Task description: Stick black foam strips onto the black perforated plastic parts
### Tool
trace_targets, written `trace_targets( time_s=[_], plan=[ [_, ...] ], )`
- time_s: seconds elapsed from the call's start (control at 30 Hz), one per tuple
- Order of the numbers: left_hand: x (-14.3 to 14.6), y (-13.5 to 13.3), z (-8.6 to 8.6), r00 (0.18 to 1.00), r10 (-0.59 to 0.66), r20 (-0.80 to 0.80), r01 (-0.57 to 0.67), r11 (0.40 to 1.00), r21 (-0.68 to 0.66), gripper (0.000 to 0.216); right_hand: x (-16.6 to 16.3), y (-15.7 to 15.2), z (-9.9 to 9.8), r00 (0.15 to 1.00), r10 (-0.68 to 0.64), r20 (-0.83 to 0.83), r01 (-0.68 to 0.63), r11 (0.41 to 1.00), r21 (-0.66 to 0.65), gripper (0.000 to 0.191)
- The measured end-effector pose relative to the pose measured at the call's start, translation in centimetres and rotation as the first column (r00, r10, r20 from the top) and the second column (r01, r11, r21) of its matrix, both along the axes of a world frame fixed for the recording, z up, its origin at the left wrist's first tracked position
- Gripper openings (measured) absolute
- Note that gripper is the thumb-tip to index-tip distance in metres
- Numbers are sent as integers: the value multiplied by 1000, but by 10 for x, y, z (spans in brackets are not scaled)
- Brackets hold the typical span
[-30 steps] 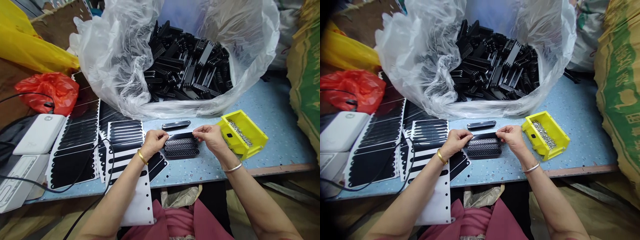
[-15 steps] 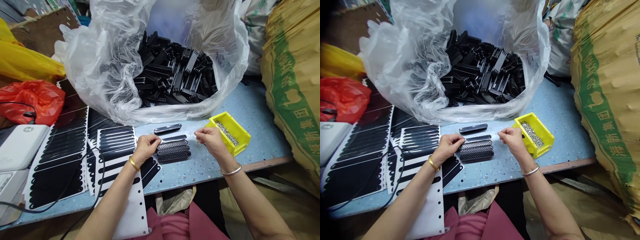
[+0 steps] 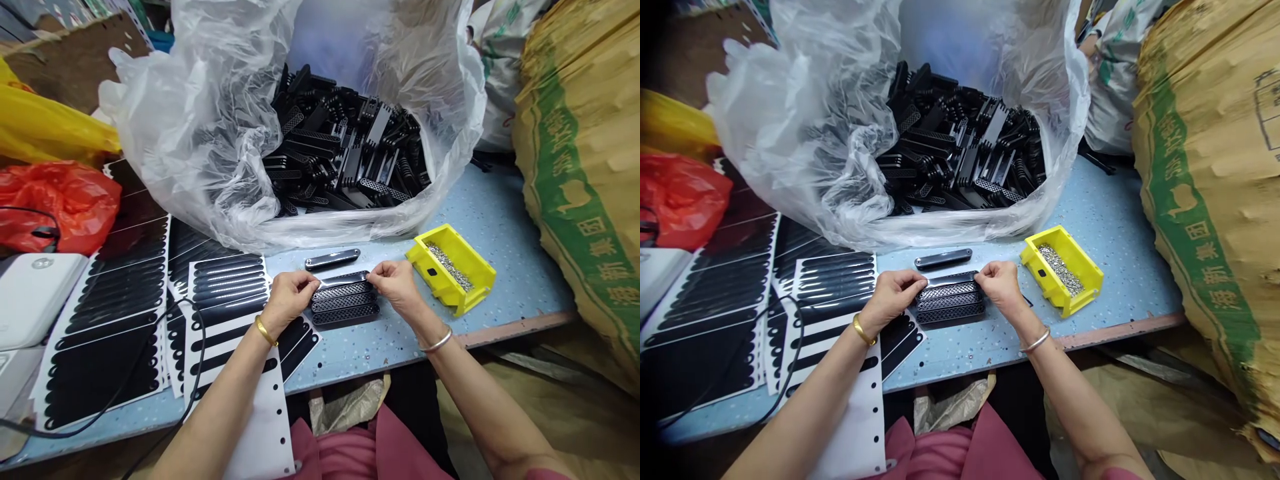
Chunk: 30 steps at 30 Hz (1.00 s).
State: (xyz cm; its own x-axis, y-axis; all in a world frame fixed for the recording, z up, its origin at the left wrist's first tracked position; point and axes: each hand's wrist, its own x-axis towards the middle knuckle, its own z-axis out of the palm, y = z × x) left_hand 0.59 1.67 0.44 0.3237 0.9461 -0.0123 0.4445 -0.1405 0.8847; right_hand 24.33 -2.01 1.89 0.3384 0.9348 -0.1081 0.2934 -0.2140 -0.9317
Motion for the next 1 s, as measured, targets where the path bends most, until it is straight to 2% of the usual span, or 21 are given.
trace_targets(
  time_s=[0.17, 0.33, 0.6, 0.83, 1.0],
  plan=[
    [0, 0, 0, 1000, -3, 1, 3, 1000, -2, 25, -11, -9, 19, 997, -26, 70, 19, 994, 110, 17],
    [-1, 0, 1, 1000, -1, -5, 1, 1000, 21, 22, -11, -12, 32, 992, -25, 126, 6, 988, 154, 17],
    [0, -1, -2, 1000, 10, 6, -10, 1000, 16, 22, -4, 1, 8, 986, -59, -158, 65, 997, 31, 16],
    [0, -2, 0, 1000, 21, 18, -21, 1000, 14, 22, -3, 1, 3, 978, -77, -192, 75, 997, -19, 15],
    [0, -2, 1, 999, 18, 51, -16, 999, -34, 22, -3, 2, 1, 982, -73, -176, 69, 997, -28, 15]
  ],
)
